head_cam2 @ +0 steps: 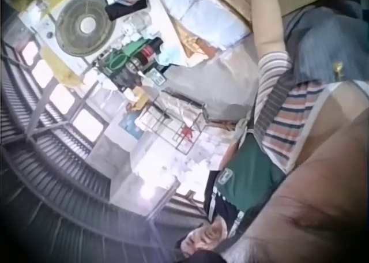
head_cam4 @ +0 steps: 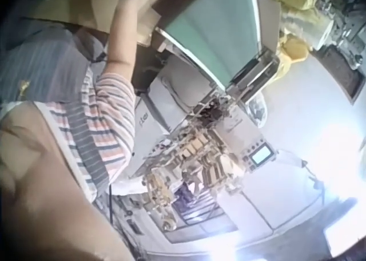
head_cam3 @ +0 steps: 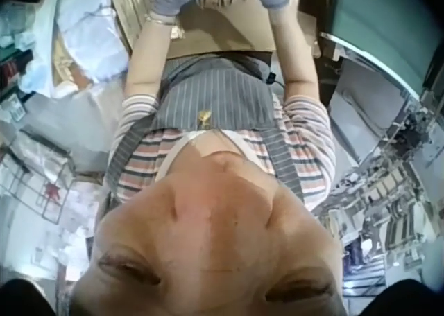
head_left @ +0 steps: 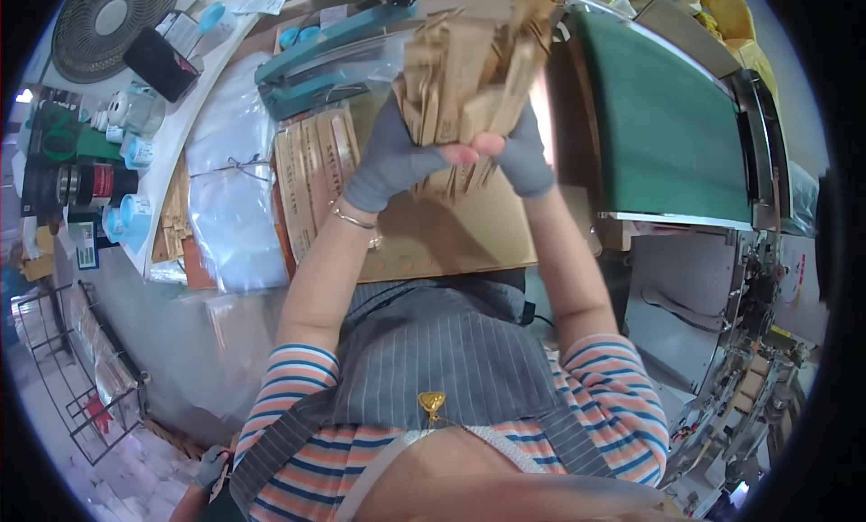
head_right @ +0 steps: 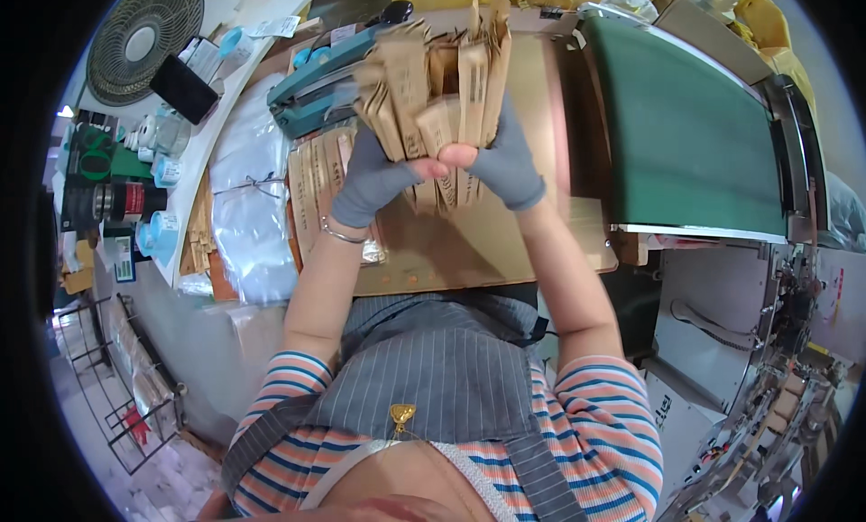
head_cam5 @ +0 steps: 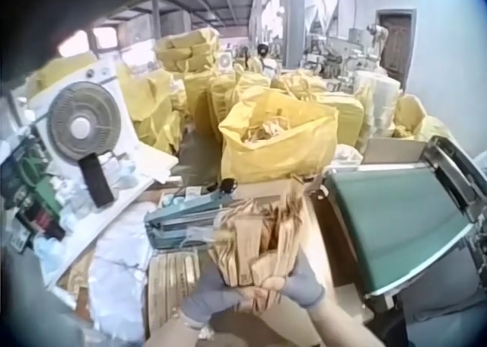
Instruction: Gathering bundles of wooden sticks and placing them into plastic bags for sealing.
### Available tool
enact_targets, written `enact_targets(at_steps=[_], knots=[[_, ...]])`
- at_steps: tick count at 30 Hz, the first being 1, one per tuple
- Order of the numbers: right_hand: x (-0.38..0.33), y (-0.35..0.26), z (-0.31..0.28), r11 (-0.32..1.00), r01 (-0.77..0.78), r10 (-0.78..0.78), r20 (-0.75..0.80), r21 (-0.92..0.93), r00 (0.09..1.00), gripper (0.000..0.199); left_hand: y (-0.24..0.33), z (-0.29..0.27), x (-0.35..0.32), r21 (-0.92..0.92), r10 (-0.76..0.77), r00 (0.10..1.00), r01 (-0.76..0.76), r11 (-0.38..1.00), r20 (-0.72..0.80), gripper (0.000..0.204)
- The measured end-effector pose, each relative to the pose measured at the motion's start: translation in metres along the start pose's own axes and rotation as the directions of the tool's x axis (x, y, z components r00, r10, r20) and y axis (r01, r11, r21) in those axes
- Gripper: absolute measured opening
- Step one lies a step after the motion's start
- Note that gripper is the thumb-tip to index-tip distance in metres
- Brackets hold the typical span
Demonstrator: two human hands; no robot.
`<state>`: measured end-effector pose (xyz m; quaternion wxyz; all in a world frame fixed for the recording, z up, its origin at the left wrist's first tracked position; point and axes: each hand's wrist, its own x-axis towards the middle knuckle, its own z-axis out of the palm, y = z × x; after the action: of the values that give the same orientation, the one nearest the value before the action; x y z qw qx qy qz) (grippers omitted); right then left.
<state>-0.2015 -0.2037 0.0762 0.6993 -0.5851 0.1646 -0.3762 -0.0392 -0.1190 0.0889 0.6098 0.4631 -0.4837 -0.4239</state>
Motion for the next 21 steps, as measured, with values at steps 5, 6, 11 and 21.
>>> enact_targets(at_steps=[5,6,11,21], knots=[[-0.021,-0.027,0.015,0.998,0.063,-0.064,0.116,0.013,0.991,0.11,-0.006,-0.01,-0.034,0.081,0.067,0.986,-0.08,0.994,0.15,0.105],[-0.026,-0.028,0.017,0.989,0.132,-0.123,0.141,-0.063,0.982,0.11,-0.005,-0.005,-0.036,0.082,0.063,0.987,-0.076,0.994,0.149,0.105],[-0.038,-0.022,0.032,0.979,0.184,-0.2,0.224,0.089,0.954,0.102,-0.003,0.006,-0.042,0.12,0.126,0.957,-0.162,0.98,0.261,0.086],[-0.022,-0.045,0.059,0.987,-0.016,0.043,0.167,-0.163,0.985,0.054,-0.013,0.028,-0.102,-0.697,-0.321,0.849,0.528,0.485,0.419,0.074]])
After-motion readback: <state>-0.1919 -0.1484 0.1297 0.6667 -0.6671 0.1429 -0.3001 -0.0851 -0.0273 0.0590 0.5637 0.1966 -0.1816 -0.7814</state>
